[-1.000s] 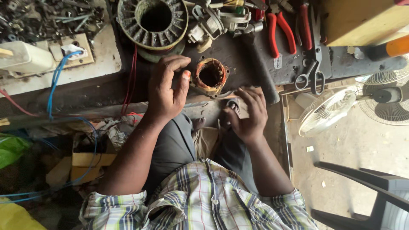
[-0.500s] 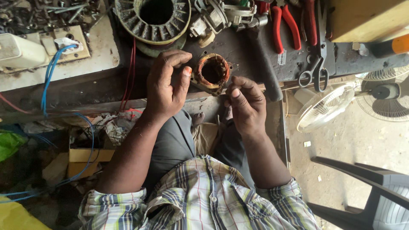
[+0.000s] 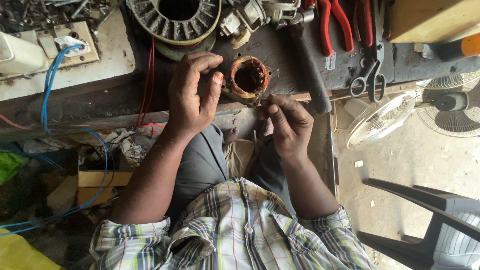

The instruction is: The person sits cross-legged and works on a motor stator, using a small metal tool to adjust the copper windings. They then strip the ends of blue wires and connect them to the stator terminals. Finally, they use a lit match to heat the wire connections.

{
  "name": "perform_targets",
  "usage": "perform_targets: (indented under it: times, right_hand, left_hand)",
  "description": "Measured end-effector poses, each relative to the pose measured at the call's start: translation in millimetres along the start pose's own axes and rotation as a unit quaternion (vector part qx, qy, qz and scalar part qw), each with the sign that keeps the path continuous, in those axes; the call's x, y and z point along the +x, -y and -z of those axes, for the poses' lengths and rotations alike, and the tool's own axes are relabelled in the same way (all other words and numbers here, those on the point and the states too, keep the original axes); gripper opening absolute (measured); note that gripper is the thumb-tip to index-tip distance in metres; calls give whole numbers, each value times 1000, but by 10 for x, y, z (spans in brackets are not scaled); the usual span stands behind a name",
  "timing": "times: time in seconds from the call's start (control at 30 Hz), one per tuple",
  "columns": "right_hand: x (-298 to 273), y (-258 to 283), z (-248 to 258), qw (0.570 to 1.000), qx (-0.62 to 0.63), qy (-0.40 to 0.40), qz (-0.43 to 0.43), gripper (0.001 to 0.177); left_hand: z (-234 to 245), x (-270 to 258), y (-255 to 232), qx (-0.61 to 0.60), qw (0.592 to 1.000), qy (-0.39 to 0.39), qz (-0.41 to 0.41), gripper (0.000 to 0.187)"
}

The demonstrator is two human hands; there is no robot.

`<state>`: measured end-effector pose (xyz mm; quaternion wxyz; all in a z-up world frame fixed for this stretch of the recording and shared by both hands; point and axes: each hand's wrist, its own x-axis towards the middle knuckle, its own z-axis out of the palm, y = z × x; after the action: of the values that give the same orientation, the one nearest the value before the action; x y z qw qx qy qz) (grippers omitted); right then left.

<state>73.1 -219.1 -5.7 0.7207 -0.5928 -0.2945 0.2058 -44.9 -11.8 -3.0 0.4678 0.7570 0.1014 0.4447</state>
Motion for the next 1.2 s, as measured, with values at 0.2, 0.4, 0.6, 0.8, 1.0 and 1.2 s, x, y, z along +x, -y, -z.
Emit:
perform_targets:
  times: [0.2, 0.4, 0.6, 0.8, 1.0, 1.2]
  right_hand:
    - [30, 120, -91, 989, -115, 18, 86, 18]
    - [48, 169, -148, 939, -279, 19, 202, 26]
    - [-4, 23, -114, 981, -166, 3, 103, 43]
    - [-78, -66, 3, 992, -111, -3, 53, 45]
    - [-305, -130, 204, 985, -158, -61, -36, 45]
    - [-630, -269, 366, 976, -216, -15, -35, 38]
  left_hand:
    - [-1, 3, -11, 6, 1000, 2, 3, 21]
    - [-16, 3, -4, 3, 1000, 0, -5, 21]
    - [-25, -6, 14, 5, 1000, 5, -8, 21]
    - [-30, -3, 8, 10, 1000, 2, -6, 21]
    - [-67, -26, -28, 23, 999, -28, -13, 21]
    - [146, -279, -204, 51, 996, -41, -55, 26]
